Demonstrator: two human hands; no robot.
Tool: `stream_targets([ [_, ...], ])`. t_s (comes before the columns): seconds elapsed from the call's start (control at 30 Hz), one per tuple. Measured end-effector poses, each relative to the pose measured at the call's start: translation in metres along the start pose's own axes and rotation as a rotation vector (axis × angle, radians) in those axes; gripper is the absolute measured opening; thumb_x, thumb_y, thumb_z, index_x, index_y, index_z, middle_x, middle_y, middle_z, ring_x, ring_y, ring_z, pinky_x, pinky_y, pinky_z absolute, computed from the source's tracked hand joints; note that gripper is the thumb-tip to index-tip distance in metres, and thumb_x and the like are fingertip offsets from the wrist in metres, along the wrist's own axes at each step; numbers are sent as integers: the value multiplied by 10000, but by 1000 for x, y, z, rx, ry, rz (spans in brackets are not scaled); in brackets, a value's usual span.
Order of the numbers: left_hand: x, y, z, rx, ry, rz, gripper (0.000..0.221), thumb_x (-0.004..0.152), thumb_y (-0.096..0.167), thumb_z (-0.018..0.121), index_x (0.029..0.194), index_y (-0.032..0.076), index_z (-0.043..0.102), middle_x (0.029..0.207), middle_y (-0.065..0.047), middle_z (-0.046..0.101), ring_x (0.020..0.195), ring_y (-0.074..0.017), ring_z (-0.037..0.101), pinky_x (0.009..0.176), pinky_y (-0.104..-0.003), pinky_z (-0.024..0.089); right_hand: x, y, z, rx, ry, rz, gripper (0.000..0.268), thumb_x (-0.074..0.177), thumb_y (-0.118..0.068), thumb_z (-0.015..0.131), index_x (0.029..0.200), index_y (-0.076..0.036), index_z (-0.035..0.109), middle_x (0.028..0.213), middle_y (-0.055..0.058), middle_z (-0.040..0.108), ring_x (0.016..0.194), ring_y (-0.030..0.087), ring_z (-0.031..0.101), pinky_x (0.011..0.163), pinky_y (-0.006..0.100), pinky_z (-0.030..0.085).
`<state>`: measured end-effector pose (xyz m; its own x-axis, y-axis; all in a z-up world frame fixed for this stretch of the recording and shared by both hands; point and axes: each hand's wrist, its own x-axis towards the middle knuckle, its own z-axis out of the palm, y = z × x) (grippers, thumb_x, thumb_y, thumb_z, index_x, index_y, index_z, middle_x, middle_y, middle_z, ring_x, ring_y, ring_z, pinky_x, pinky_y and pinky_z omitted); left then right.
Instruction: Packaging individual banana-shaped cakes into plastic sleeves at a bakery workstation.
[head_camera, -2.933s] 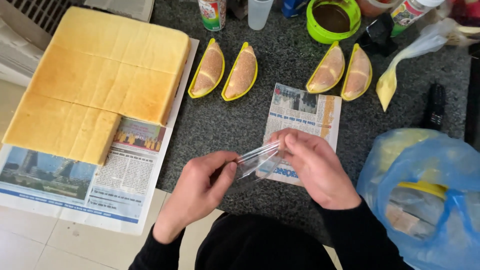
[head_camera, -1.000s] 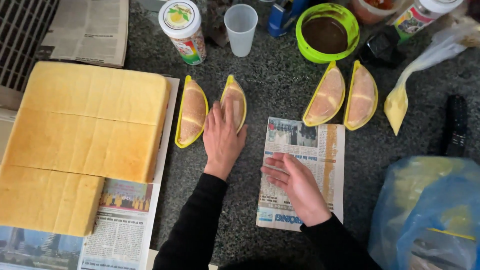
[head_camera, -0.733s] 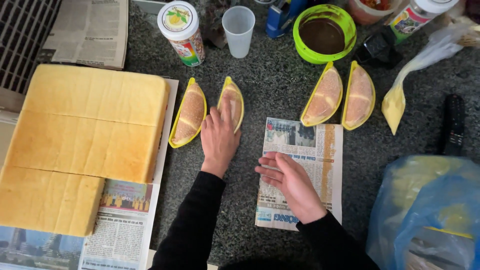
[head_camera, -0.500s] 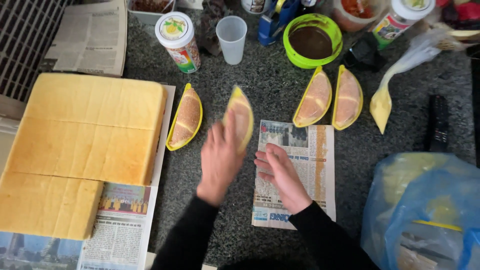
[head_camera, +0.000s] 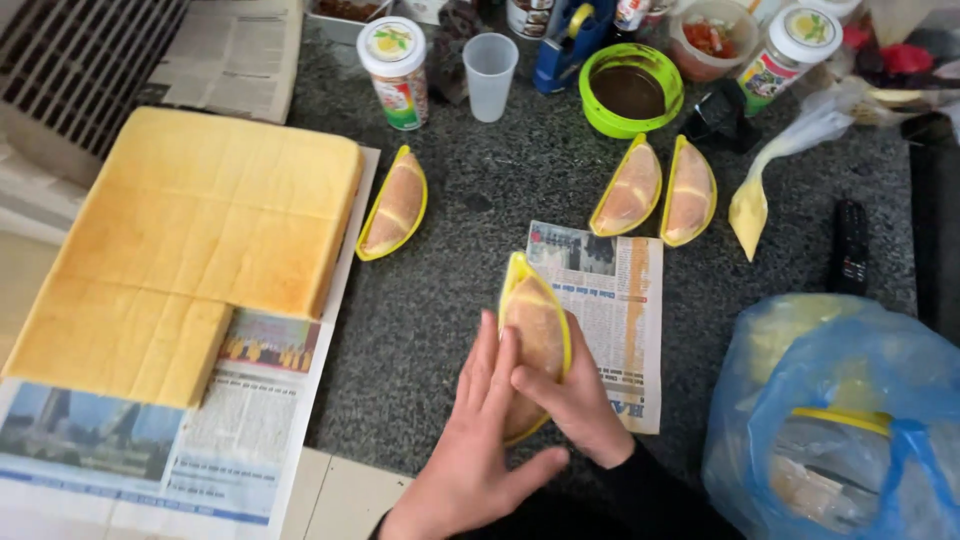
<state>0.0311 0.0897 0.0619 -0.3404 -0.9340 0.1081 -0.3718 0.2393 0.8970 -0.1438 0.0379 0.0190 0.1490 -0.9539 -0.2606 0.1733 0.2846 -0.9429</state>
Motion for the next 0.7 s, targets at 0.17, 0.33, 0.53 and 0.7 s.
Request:
stream_targets([
  [0.17, 2, 16, -41, -233, 276, 3, 588, 1070, 296, 739, 1593, 61, 610, 1637, -148, 678, 1521, -269, 637, 1280, -450, 477, -18, -20, -1, 106, -171, -25, 965, 813, -279, 956, 1640, -60, 509, 1423, 135, 710, 1258, 233, 708, 1017, 471, 707],
  [0.33, 20, 33, -66, -388, 392, -57, 212, 1123, 309, 678, 1078, 102, 688, 1001, 9, 727, 906, -73, 685, 818, -266, 576, -32, -36, 3, -16, -444, -79, 971, 847, -325, 984, 1616, -54, 458, 1246, 213, 815, 1070, 297, 860, 946, 416, 676],
  [0.53, 22, 32, -62, -469, 344, -8, 321, 1193, 352, 572, 941, 153, 586, 787, 67, 492, 717, -52, 451, 643, -263, 396, -34, -43, -4, -157, -440, -69, 993, 797, -371, 994, 1613, -71, 514, 1370, 121, 736, 1197, 193, 738, 1019, 371, 607],
  [0.7, 23, 24, -57, -688, 292, -13, 307, 1186, 302, 601, 931, 132, 603, 804, 28, 580, 731, -74, 555, 688, -255, 484, -34, -41, -18, -310, -409, -95, 975, 792, -313, 992, 1624, -114, 525, 1490, 72, 675, 1367, 161, 627, 1176, 358, 494],
])
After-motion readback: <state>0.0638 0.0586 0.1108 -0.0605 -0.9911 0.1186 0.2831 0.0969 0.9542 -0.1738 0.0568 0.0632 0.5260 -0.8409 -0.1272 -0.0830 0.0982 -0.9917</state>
